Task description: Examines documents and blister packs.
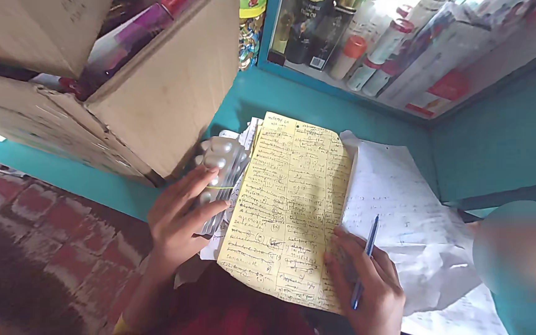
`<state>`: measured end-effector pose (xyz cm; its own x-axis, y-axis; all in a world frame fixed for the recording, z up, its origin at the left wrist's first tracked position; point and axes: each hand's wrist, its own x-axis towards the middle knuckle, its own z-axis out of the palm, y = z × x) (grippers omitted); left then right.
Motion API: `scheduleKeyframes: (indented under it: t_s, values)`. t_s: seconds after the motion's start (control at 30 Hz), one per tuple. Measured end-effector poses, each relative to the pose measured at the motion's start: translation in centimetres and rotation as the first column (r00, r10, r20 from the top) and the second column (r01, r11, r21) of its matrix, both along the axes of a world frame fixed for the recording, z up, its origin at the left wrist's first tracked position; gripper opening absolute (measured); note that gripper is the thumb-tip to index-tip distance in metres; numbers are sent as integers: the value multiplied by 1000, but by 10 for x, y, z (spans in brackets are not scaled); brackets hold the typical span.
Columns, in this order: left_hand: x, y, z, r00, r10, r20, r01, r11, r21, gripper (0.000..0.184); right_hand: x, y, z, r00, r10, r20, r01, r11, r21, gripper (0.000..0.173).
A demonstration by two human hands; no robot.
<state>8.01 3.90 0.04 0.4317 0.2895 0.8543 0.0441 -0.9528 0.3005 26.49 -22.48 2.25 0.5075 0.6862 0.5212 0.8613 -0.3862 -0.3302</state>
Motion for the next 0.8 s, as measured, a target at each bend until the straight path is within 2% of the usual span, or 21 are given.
scheduleKeyframes:
  t_s: [0.27,0.8]
  values:
    - [-3,0,1,999,22,-42,-21,999,25,13,-1,1,1,1000,1,6,-1,1000,-1,35]
    - [-1,0,1,1000,12,-24,-12,1000,26,13,0,1,1,1000,1,4,-1,1000,3,36]
